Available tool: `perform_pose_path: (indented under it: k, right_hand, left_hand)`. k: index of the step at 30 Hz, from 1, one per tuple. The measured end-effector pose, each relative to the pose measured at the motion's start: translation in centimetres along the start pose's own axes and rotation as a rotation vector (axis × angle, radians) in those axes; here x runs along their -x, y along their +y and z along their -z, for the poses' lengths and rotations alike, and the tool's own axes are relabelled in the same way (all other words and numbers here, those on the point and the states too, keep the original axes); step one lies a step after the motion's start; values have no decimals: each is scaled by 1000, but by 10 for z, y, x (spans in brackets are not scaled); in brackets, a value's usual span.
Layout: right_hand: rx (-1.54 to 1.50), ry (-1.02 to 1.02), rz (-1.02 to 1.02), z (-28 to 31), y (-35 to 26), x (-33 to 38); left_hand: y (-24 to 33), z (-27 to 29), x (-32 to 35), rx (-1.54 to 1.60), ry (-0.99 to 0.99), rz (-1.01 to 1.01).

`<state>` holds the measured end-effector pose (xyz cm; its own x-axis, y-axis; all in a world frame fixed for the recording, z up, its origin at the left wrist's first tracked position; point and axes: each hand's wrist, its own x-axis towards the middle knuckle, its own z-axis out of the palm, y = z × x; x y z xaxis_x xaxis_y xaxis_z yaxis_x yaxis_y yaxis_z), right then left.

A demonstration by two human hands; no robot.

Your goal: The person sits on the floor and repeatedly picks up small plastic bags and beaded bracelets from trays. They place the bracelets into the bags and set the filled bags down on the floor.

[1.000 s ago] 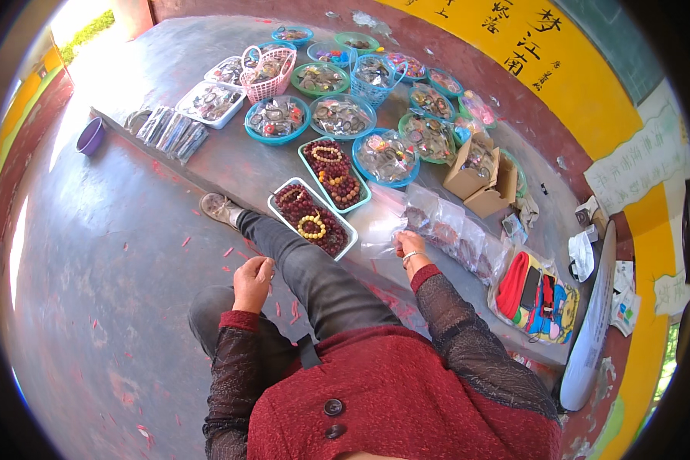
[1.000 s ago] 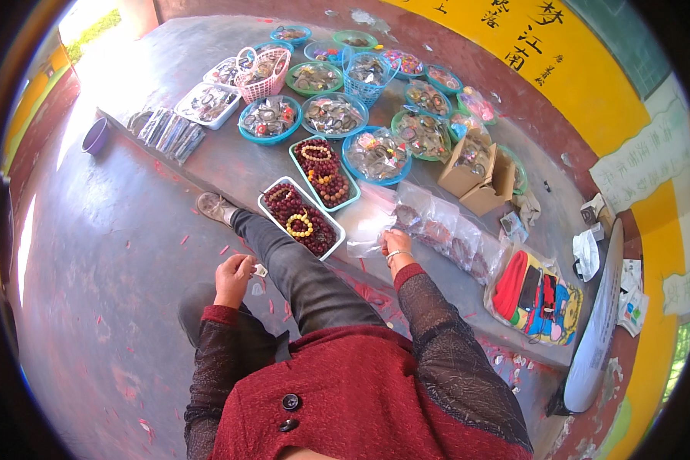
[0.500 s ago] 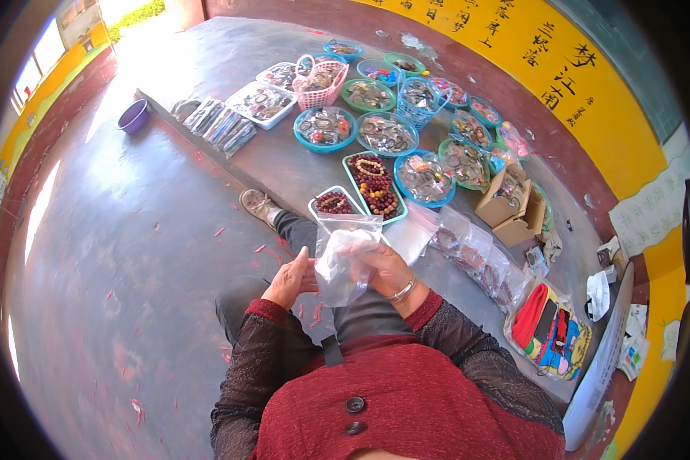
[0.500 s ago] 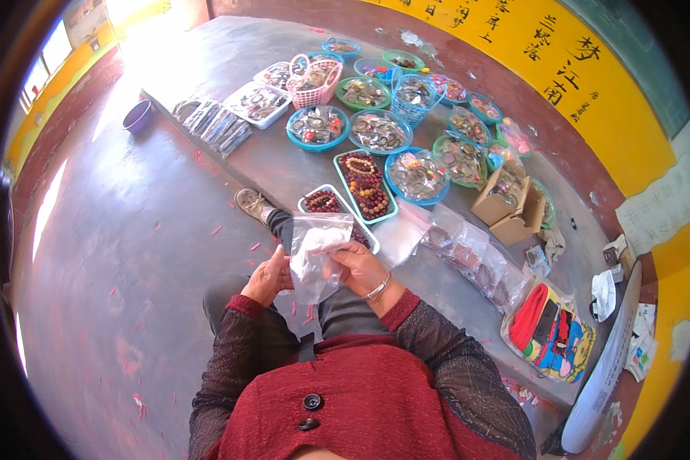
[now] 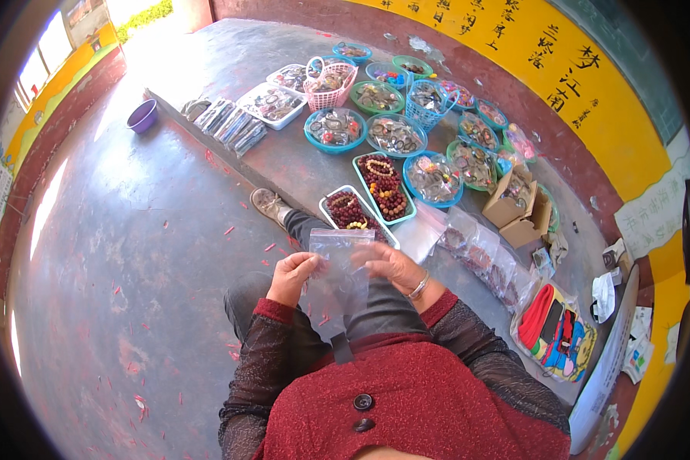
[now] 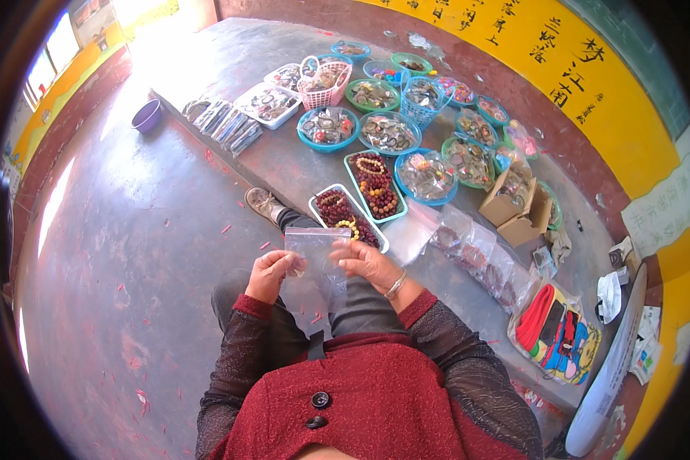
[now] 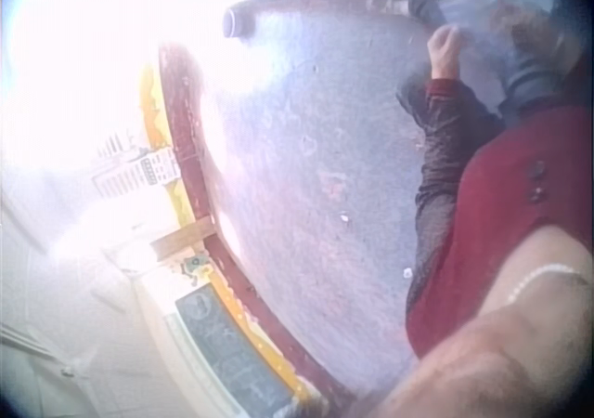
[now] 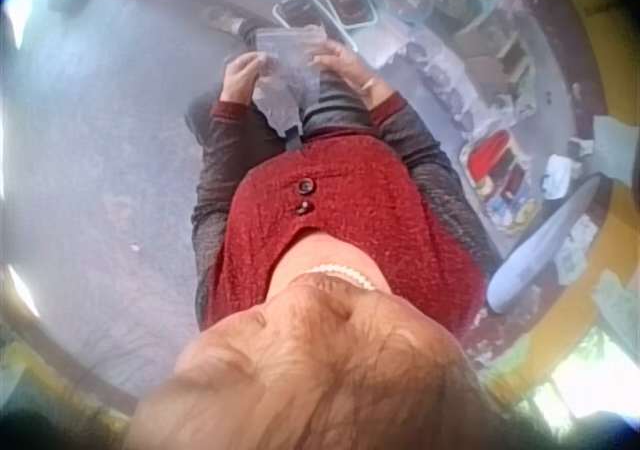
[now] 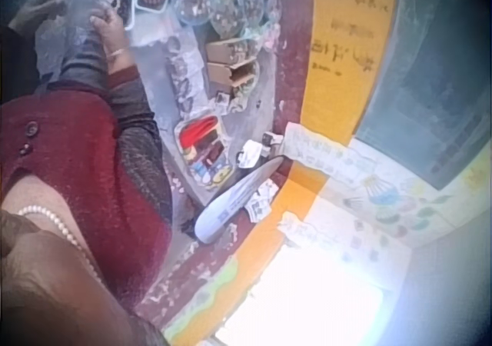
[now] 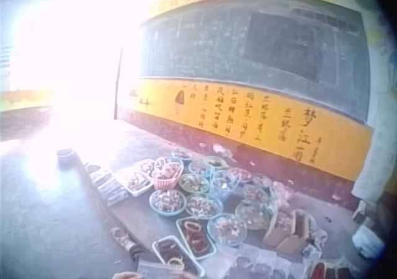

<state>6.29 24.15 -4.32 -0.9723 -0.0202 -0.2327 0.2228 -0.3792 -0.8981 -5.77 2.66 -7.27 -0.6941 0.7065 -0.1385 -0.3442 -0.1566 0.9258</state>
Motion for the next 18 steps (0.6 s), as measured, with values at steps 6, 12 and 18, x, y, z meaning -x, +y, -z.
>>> perform_pose_path:
  k: [6, 12, 18]
  right_hand:
    - [229, 27, 128, 4, -20, -2]
    - [279, -133, -49, -10, -16, -7]
    - [155, -132, -91, -4, -11, -6]
  left_hand:
    - [10, -1, 9, -110, -261, -28]
    - [8, 3, 9, -16, -387, -63]
    - [15, -4, 10, -68, -304, -69]
